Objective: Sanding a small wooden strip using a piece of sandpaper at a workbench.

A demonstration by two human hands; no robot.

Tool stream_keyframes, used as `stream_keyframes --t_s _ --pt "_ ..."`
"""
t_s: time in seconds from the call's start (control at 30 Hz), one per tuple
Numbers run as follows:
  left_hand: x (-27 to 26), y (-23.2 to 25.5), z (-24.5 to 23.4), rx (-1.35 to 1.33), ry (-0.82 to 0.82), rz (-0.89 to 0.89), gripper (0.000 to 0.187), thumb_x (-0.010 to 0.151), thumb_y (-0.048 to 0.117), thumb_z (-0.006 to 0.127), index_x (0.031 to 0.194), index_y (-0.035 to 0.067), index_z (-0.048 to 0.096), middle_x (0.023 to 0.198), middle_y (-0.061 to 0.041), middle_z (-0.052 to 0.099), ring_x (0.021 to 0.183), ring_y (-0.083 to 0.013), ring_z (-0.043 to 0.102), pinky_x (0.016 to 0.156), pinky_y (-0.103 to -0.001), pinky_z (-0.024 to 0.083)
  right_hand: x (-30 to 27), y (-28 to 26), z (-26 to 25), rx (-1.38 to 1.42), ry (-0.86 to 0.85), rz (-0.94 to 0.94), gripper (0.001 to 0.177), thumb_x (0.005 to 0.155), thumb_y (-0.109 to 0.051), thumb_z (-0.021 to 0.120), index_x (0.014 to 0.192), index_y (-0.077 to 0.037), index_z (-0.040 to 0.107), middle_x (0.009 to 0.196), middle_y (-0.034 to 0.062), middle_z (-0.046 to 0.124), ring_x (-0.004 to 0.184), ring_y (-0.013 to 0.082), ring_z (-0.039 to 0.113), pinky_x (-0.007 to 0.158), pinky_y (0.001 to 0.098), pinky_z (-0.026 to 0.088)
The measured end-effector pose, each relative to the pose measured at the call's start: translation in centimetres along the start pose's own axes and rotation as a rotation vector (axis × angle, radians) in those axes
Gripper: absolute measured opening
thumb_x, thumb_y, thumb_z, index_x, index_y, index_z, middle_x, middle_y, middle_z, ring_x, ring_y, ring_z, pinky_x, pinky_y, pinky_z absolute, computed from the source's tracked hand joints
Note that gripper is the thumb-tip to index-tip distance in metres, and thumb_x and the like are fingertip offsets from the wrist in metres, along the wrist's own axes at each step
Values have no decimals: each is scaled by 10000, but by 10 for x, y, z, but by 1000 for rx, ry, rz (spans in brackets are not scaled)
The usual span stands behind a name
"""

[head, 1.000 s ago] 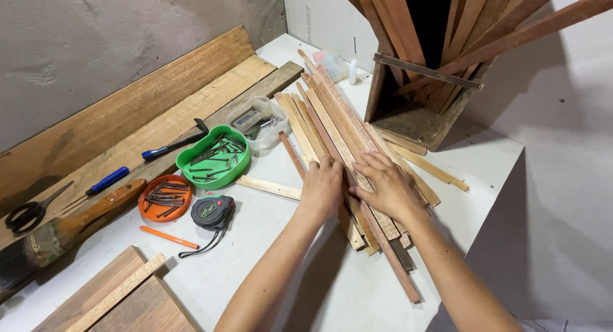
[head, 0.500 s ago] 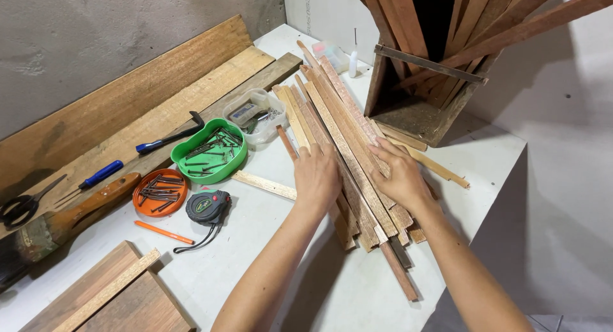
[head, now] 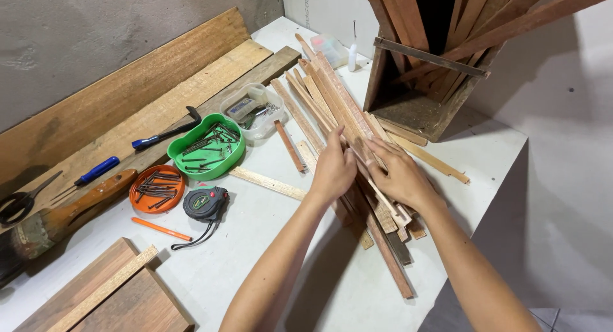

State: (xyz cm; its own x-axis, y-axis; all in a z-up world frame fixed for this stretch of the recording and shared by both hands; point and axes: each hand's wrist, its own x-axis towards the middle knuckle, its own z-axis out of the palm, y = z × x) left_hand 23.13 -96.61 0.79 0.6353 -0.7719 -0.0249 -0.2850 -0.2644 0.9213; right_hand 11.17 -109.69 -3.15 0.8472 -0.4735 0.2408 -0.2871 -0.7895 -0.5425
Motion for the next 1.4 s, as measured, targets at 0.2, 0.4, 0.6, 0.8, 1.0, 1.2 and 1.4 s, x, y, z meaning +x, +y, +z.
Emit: stream_keyframes --t_s 0.2,0.4,0.6,0.8,1.0,1.2,1.4 --pt "22 -12 -19 4 -118 49 627 930 -3 396 1533 151 316 1396 -273 577 1146 -385 677 1040 -501 501 7 -61 -31 -92 -194 220 1093 643 -370 848 1605 -217 352 1421 200 550 1227 385 612 1058 465 478" --pt "38 -56 -21 381 39 258 518 869 -1 619 1375 92 556 1337 -197 691 1263 -362 686 1107 -434 554 5 -51 -31 -144 -131 284 969 696 -330 799 1578 -274 400 1290 188 687 1166 344 675 1003 479 542" --pt "12 -42 -17 748 -174 384 895 633 2 808 1453 162 489 1530 -107 426 1287 -421 458 1045 -475 480 5 4 -1 -111 -7 118 592 890 -350 709 1468 -285 597 1420 62 716 1210 261 709 1026 433 554" --pt "16 -35 -28 790 -183 417 784 655 66 842 1375 183 556 1360 -75 554 1259 -379 512 1068 -442 505 6 -51 -22 -317 -198 297 1097 647 -444 898 1574 -211 360 1404 141 597 1266 305 598 1028 452 520" --pt "21 -31 -25 781 -204 410 602 704 27 783 1263 165 606 1304 -36 573 1207 -406 502 1035 -451 518 1 -51 -31 -158 -116 245 1057 593 -347 946 1520 -255 446 1388 139 613 1247 311 613 1064 452 489" --pt "23 -25 -28 826 -171 445 763 559 -57 774 1267 166 600 1203 -107 557 1111 -429 459 963 -463 508 7 -19 -36 93 -153 513 960 760 -154 792 1601 -306 355 1415 113 622 1175 259 701 1061 400 538" --pt "16 -32 -49 799 -158 431 418 638 -40 771 1020 92 661 1150 -69 594 1092 -346 511 942 -416 542 8 22 -17 222 -76 415 868 830 -135 742 1598 -219 348 1390 132 642 1250 233 649 1095 390 507"
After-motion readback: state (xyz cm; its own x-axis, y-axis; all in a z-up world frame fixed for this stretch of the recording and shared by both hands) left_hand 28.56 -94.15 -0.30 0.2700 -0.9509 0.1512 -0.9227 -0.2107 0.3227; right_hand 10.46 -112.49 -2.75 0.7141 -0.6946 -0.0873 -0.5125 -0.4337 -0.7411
